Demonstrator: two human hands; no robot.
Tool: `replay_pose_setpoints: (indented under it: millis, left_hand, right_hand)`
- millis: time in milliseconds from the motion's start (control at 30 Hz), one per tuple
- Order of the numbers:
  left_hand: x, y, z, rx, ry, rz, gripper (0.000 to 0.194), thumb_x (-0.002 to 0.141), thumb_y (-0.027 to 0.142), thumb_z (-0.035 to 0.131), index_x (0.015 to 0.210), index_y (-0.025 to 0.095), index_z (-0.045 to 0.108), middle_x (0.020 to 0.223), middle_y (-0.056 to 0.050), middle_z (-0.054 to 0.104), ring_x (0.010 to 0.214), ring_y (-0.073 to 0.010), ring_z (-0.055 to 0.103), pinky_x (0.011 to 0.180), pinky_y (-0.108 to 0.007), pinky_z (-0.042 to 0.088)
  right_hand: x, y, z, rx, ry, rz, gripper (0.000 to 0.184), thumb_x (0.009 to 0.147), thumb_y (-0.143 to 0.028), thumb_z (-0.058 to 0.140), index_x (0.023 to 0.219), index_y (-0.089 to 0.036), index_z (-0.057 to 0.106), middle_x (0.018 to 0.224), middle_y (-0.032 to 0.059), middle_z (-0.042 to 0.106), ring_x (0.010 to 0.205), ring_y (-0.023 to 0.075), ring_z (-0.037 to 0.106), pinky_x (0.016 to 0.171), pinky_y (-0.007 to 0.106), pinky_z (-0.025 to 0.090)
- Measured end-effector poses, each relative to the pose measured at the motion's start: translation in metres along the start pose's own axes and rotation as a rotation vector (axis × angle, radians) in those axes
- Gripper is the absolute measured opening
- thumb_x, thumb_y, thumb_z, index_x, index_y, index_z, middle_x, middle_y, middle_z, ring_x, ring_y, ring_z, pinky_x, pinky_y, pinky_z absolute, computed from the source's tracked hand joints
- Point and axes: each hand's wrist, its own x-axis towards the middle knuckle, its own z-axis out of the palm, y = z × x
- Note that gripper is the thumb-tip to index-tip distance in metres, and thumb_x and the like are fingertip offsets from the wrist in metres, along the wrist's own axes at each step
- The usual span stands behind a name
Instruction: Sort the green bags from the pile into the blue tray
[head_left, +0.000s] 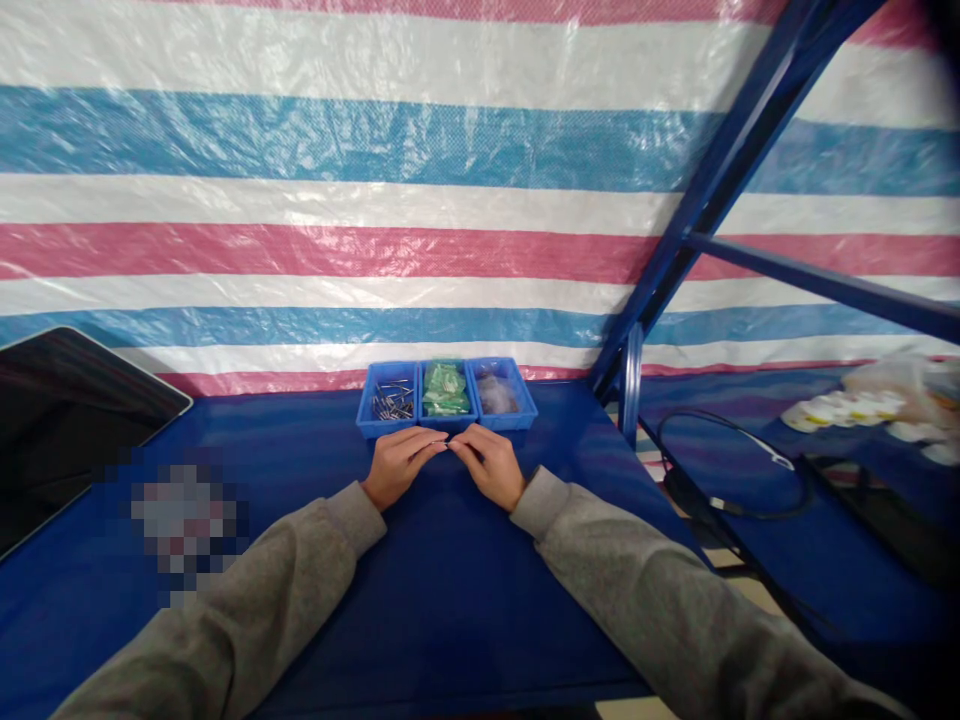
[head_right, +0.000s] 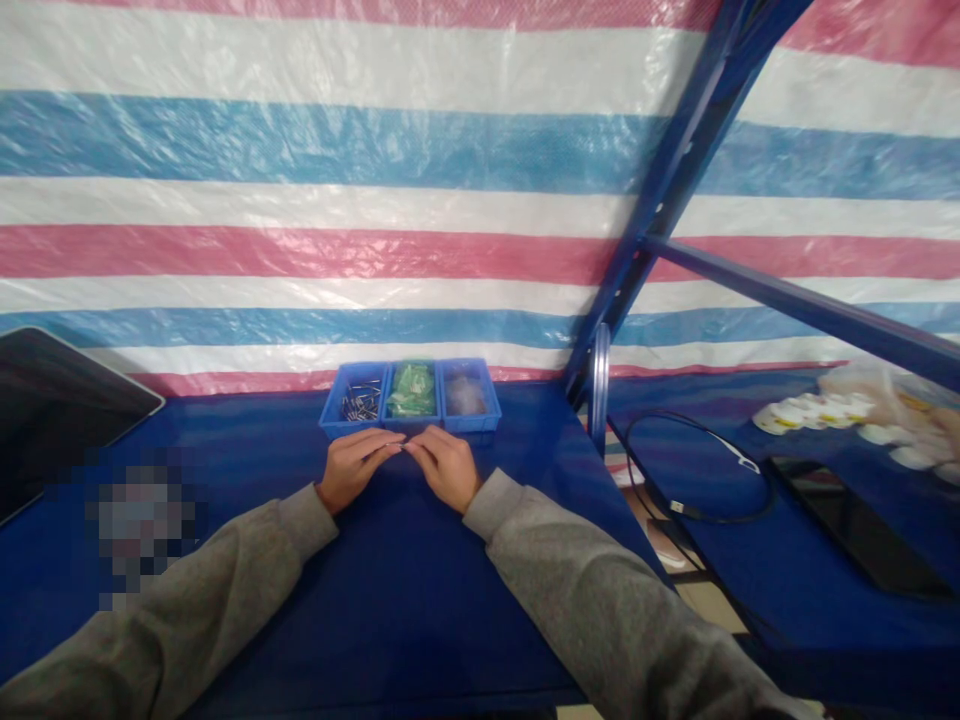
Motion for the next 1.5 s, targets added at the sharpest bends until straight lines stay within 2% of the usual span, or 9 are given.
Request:
replay_pose_setpoints:
  millis: [233,533,767,1000,1200,1333,1500]
  left_hand:
    - [-0.0013,0.0017,-0.0012,0.026,0.023,-0.022,0.018,0.085,0.019,0.055,0.099,0.019,0.066,0.093,-0.003,0.07,0.084,-0.0139,0.066,0.079,-0.026,0.053]
    - [-0.0036,-0.0011,-0.0008,0.058,0.008,-0.106,0.019,0.088,0.022,0.05,0.1,0.018,0.065,0.088,-0.003,0.07,0.067,-0.0105,0.063,0.073,-0.024,0.052]
    - [-0.0005,0.0022,-0.0018,0.055,-0.033,-0.138,0.022,0.092,0.024,0.041,0.091,0.015,0.062,0.083,-0.004,0.066,0.076,-0.012,0.062,0.074,-0.023,0.049]
    - [-0.0025,-0.0011,-0.0003,0.095,-0.091,-0.067,0.024,0.092,0.024,0.041,0.103,0.016,0.06,0.085,-0.005,0.064,0.076,-0.013,0.06,0.071,-0.024,0.048]
    - [-0.0047,-0.0043,0.0014,0.087,-0.086,-0.084,0.027,0.093,0.02,0.036,0.107,0.016,0.059,0.094,-0.007,0.063,0.085,-0.0145,0.059,0.079,-0.028,0.048]
    - [-0.0048,-0.0068,0.0028,0.076,-0.052,-0.102,0.023,0.091,0.025,0.043,0.107,0.017,0.057,0.094,-0.006,0.065,0.082,-0.0137,0.061,0.077,-0.026,0.05]
    - [-0.0006,-0.0027,0.0011,0.031,0.016,-0.094,0.013,0.087,0.024,0.051,0.09,0.017,0.061,0.082,-0.003,0.065,0.075,-0.0123,0.061,0.073,-0.024,0.05]
  right_hand:
    - [-0.0001,0.0016,0.0018,-0.047,0.006,0.015,0.026,0.091,-0.031,0.044,0.083,-0.018,0.065,0.074,0.004,0.062,0.07,0.0144,0.058,0.068,0.025,0.045]
    - [0.0001,0.0026,0.0027,-0.081,0.032,0.028,0.029,0.091,-0.032,0.043,0.076,-0.018,0.064,0.066,0.0028,0.058,0.062,0.0135,0.054,0.061,0.025,0.041]
    - [0.0012,-0.001,0.0005,-0.051,0.06,0.024,0.03,0.091,-0.032,0.042,0.078,-0.018,0.064,0.068,0.0035,0.059,0.063,0.0141,0.055,0.063,0.025,0.042]
    - [0.0013,-0.0012,0.0002,-0.062,0.061,0.032,0.026,0.09,-0.029,0.045,0.076,-0.017,0.064,0.068,0.0032,0.059,0.064,0.0139,0.055,0.063,0.026,0.043]
    - [0.0013,-0.0018,0.0003,-0.049,0.101,0.045,0.026,0.09,-0.029,0.045,0.076,-0.018,0.063,0.067,0.003,0.059,0.063,0.0141,0.055,0.061,0.026,0.042]
    - [0.0013,-0.0019,0.0006,-0.043,0.099,0.049,0.026,0.09,-0.03,0.044,0.076,-0.018,0.063,0.067,0.003,0.059,0.063,0.0141,0.055,0.062,0.026,0.042]
    - [0.0012,-0.0014,0.0,-0.044,0.11,0.056,0.027,0.09,-0.031,0.044,0.075,-0.018,0.063,0.067,0.0031,0.058,0.063,0.0145,0.055,0.063,0.027,0.043]
